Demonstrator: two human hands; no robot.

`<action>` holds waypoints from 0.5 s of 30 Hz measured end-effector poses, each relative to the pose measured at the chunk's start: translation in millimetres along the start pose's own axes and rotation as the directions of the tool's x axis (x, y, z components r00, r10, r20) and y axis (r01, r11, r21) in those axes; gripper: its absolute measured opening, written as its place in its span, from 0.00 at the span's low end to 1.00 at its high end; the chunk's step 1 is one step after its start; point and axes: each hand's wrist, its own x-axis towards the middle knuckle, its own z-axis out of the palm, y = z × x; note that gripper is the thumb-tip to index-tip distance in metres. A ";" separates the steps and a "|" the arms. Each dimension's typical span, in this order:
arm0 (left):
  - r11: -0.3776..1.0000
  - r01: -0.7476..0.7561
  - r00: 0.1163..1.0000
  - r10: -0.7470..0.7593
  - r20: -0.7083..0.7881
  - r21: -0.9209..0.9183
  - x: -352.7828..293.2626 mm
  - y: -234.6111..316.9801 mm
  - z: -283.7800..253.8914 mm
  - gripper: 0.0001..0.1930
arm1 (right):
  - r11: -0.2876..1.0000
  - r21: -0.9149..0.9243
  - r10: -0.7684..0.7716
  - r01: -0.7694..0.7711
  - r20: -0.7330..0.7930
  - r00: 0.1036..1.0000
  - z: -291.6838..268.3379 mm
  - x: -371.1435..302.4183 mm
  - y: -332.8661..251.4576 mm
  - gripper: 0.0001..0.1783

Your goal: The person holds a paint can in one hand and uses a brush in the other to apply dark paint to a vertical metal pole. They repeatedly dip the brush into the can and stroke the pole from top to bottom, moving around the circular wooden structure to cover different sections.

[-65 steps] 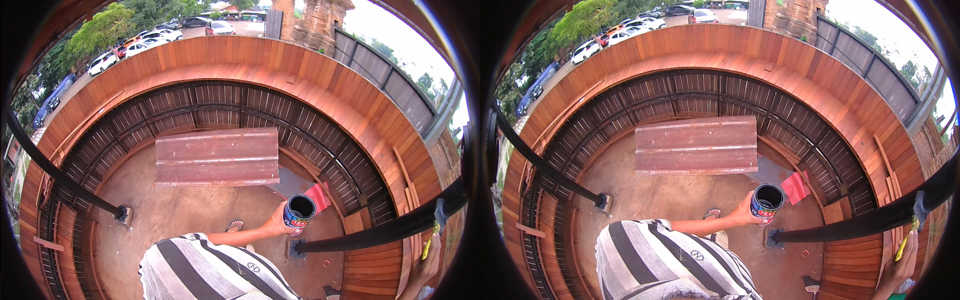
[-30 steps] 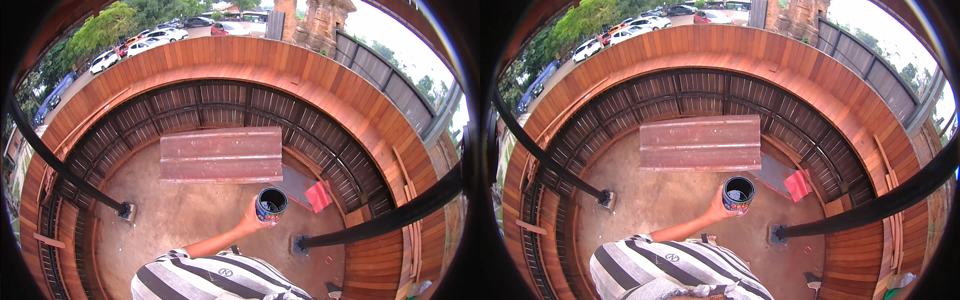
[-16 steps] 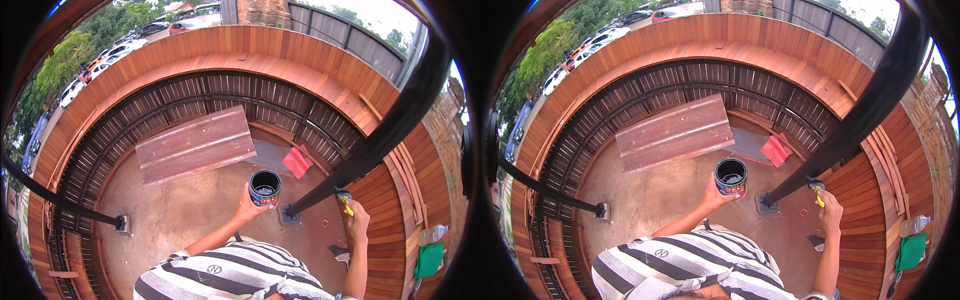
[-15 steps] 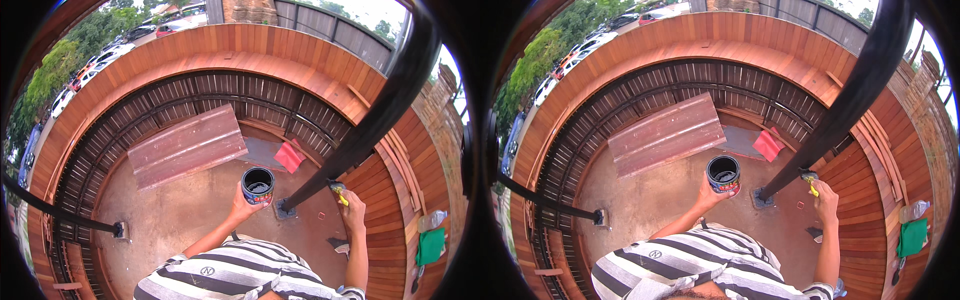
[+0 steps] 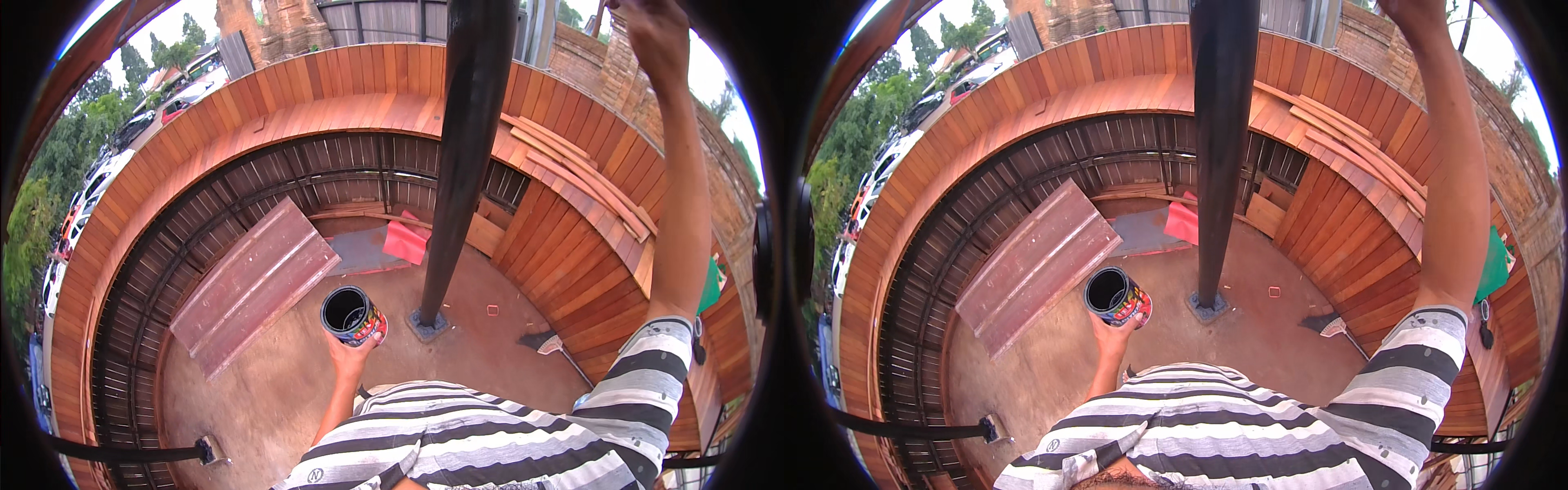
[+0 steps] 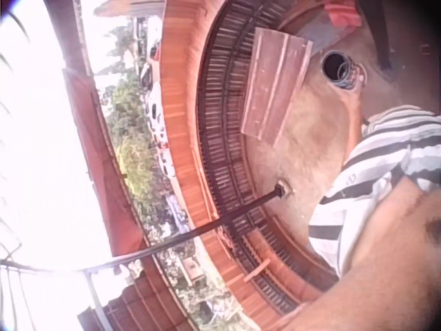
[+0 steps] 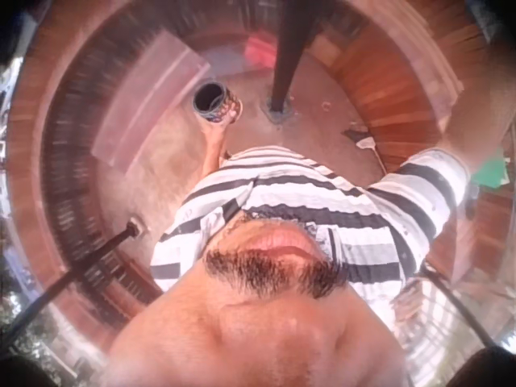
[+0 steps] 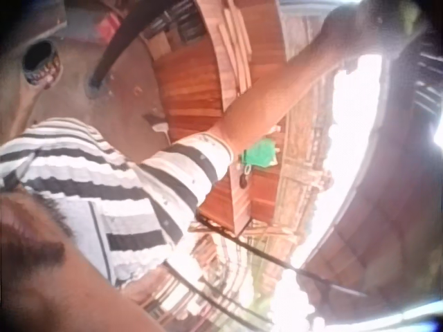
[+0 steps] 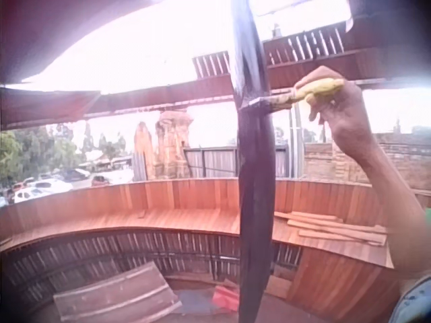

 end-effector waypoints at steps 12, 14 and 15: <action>1.000 0.002 1.000 -0.002 -0.012 0.006 6.1 13.2 -33.1 0.58 | 0.966 0.014 0.220 -0.257 0.471 0.854 116.4 -295.2 -110.9 0.19; 1.000 0.004 1.000 -0.004 0.001 0.023 13.5 5.3 -44.3 0.57 | 0.944 0.144 0.248 -0.297 0.285 0.926 100.6 -209.5 -86.4 0.08; 0.999 0.012 1.000 -0.012 0.005 0.034 14.8 -1.9 -50.4 0.57 | 0.937 0.158 0.277 -0.313 0.212 0.937 89.9 -167.6 -65.8 0.09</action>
